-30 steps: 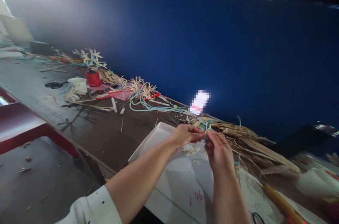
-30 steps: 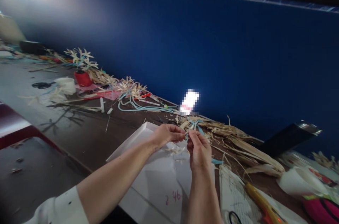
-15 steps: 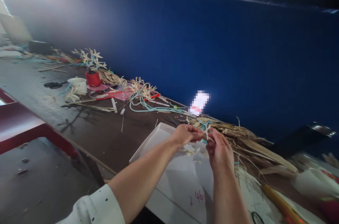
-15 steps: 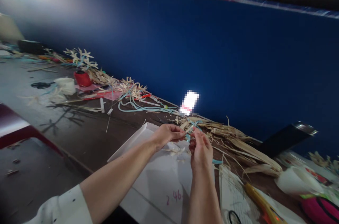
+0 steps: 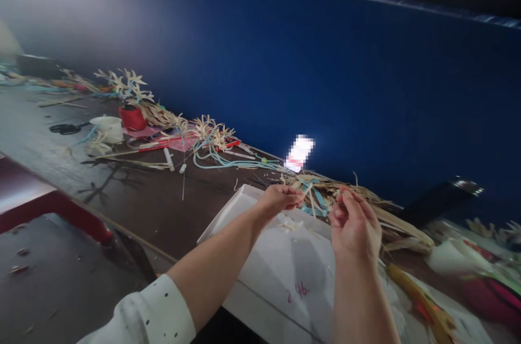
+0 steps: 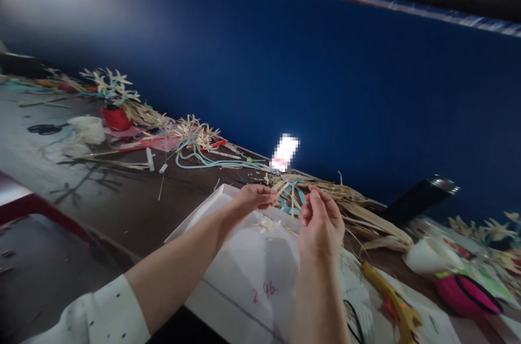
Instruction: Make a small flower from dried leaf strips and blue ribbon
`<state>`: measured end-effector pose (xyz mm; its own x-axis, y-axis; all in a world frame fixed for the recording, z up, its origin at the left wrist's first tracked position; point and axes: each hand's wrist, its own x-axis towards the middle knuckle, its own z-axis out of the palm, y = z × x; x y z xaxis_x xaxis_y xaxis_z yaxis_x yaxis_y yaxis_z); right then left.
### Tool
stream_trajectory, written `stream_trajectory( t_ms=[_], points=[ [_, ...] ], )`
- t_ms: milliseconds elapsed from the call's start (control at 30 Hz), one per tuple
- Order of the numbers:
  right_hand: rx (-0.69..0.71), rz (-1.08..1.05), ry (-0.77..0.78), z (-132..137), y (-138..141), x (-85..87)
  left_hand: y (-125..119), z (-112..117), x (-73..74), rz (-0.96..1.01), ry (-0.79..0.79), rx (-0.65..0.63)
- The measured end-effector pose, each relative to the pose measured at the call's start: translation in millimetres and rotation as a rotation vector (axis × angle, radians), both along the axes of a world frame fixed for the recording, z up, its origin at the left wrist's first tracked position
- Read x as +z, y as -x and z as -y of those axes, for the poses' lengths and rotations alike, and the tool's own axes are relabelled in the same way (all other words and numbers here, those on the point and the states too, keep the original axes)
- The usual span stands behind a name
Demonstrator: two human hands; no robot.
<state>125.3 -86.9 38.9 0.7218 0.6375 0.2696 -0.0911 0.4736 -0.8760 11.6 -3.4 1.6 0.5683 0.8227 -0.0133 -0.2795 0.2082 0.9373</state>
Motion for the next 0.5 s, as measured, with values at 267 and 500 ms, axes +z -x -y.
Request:
stream_trajectory(
  t_ms=[267, 500],
  points=[
    [-0.033, 0.108, 0.052, 56, -21, 17.2, 0, 0, -0.8, -0.015, 0.038, 0.015],
    [-0.236, 0.24, 0.277, 120, -64, 10.9, -1, 1, -1.9, -0.018, 0.043, 0.019]
  ],
)
